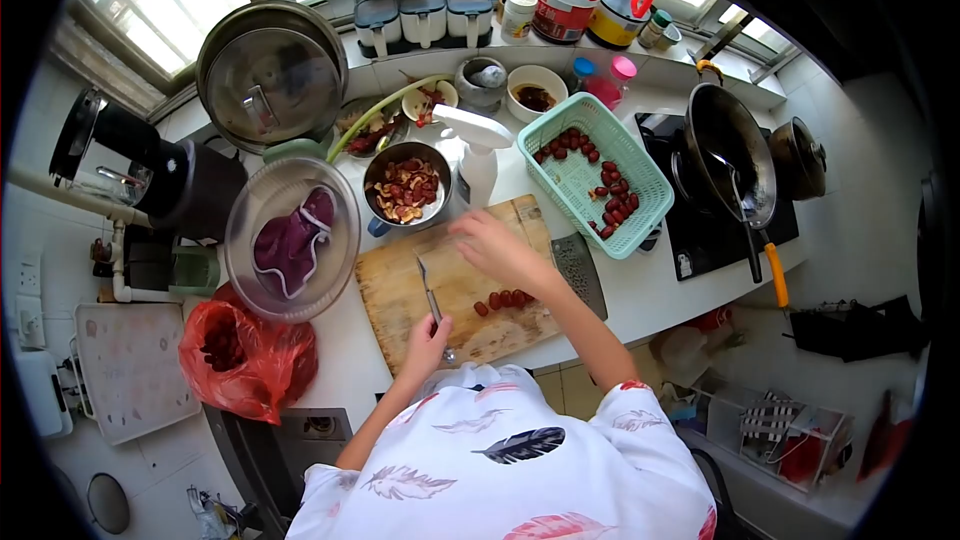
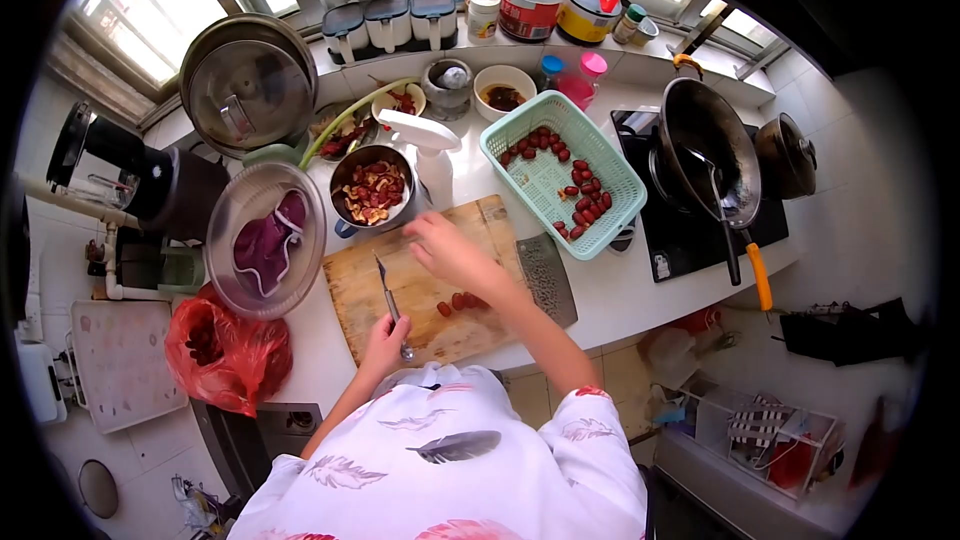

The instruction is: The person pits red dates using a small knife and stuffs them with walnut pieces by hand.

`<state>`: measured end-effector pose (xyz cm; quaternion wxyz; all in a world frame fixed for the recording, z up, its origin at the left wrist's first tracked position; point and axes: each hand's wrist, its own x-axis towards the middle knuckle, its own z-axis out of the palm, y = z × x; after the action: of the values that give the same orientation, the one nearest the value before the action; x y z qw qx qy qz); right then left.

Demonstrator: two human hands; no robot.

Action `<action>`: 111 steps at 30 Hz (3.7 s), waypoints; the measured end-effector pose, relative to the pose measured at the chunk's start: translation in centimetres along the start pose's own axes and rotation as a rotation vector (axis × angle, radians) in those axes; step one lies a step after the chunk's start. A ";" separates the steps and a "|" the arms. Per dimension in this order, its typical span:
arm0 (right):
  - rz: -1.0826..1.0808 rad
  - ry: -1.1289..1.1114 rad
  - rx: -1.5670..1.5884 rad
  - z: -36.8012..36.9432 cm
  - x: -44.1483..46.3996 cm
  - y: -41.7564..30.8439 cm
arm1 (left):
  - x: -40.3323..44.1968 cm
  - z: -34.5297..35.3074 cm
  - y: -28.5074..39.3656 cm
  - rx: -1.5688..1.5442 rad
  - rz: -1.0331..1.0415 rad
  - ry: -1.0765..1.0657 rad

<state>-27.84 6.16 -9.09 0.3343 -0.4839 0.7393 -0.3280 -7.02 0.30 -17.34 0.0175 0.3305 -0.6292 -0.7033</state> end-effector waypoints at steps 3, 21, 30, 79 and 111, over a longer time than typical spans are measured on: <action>0.248 0.267 -0.140 -1.2 -5.3 1.5 | 0.2 0.5 0.0 0.045 -0.007 -0.032; 0.348 0.809 -0.705 6.5 -9.3 9.3 | 0.6 3.0 0.5 0.166 0.007 -0.166; 0.375 0.830 -0.789 4.6 -9.3 9.2 | 0.5 1.2 -0.2 0.016 -0.033 -0.023; 0.599 0.778 0.303 -8.7 -8.2 13.8 | -0.1 0.5 0.1 0.007 0.034 -0.155; 0.072 0.202 0.599 8.1 -5.0 -3.9 | -4.2 -1.3 6.1 0.445 0.649 -0.246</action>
<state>-17.73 8.30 -9.59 0.3983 -0.3024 0.6559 -0.5654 -5.53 -0.22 -9.99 0.0910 0.0241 -0.8348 -0.5425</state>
